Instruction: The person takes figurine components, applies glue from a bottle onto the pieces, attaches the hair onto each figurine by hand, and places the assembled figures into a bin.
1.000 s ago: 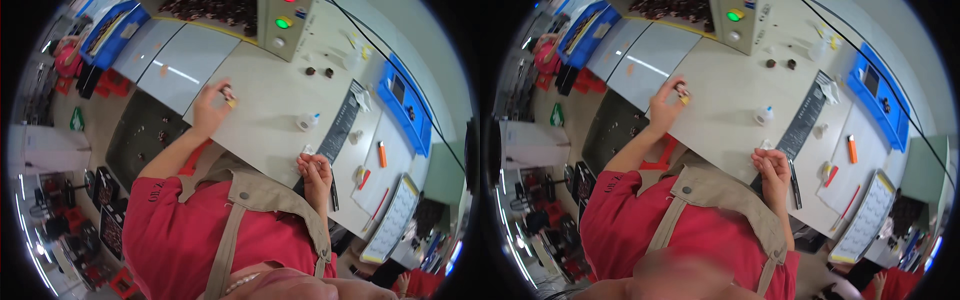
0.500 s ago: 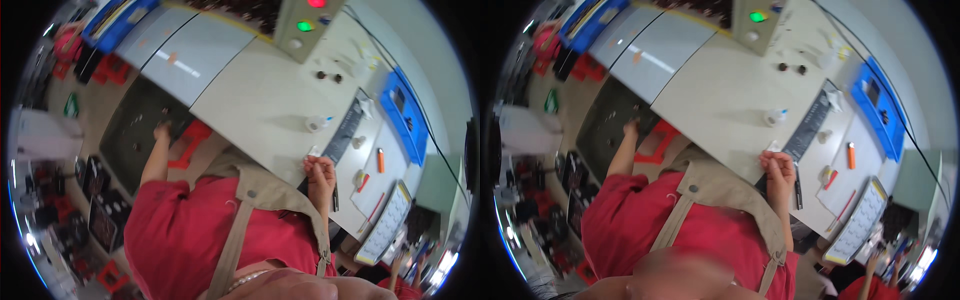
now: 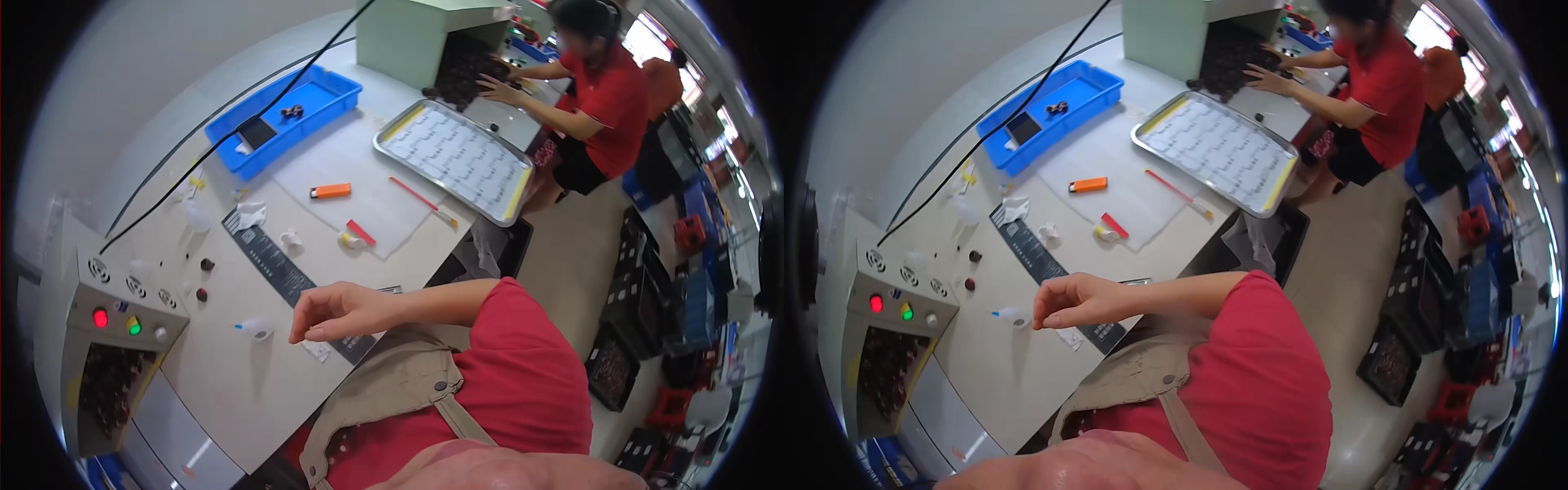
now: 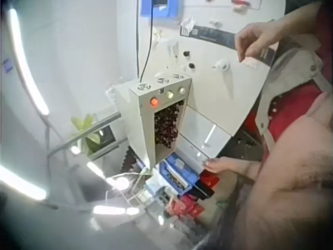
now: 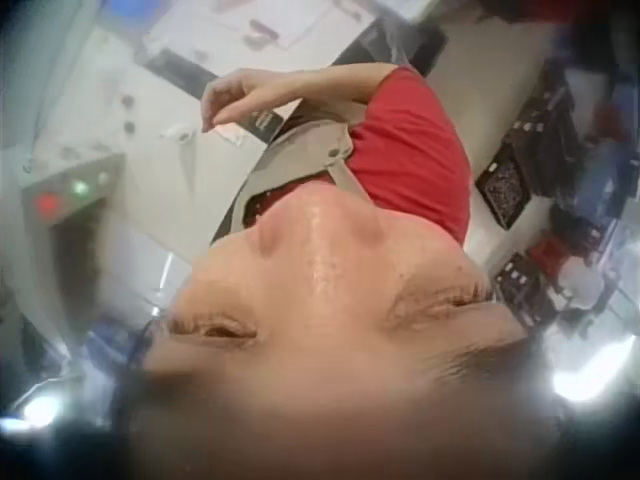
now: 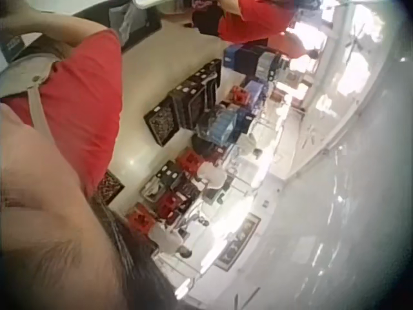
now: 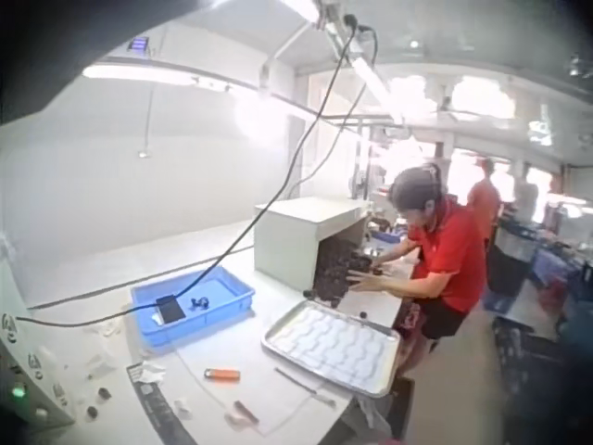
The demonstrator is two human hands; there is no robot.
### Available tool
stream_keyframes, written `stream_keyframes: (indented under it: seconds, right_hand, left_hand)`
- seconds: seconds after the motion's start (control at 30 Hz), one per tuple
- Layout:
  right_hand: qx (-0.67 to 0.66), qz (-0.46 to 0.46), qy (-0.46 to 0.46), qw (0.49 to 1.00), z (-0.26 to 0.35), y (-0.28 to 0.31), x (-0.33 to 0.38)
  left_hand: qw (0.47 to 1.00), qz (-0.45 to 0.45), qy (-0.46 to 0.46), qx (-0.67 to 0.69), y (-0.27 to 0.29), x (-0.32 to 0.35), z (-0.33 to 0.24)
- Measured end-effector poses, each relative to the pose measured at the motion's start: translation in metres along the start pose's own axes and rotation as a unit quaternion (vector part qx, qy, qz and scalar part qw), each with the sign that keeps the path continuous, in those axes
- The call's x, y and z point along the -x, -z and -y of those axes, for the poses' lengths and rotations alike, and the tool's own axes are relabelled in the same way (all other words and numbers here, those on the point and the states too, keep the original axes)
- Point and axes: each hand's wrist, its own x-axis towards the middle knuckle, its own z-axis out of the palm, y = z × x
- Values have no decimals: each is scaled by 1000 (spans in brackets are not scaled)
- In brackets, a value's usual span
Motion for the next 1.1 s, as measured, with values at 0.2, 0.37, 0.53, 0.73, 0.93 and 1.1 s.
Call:
stream_keyframes:
  seconds: [0.2,0.37,0.53,0.73,0.93,1.1]
  right_hand:
    - [211,72,92,970,53,-12,15]
    - [301,114,78,944,72,-19,22]
    - [369,116,134,912,81,-29,22]
    - [382,136,141,903,90,-35,19]
    - [381,140,147,902,94,-40,14]
    - [378,166,128,902,105,-40,16]
  left_hand:
    - [430,328,401,739,-1,-150,-203]
    - [455,473,311,687,18,-179,-293]
    - [423,529,285,679,40,-194,-343]
    - [365,607,227,669,55,-208,-365]
    - [350,606,227,677,65,-215,-380]
    - [331,628,232,665,70,-227,-391]
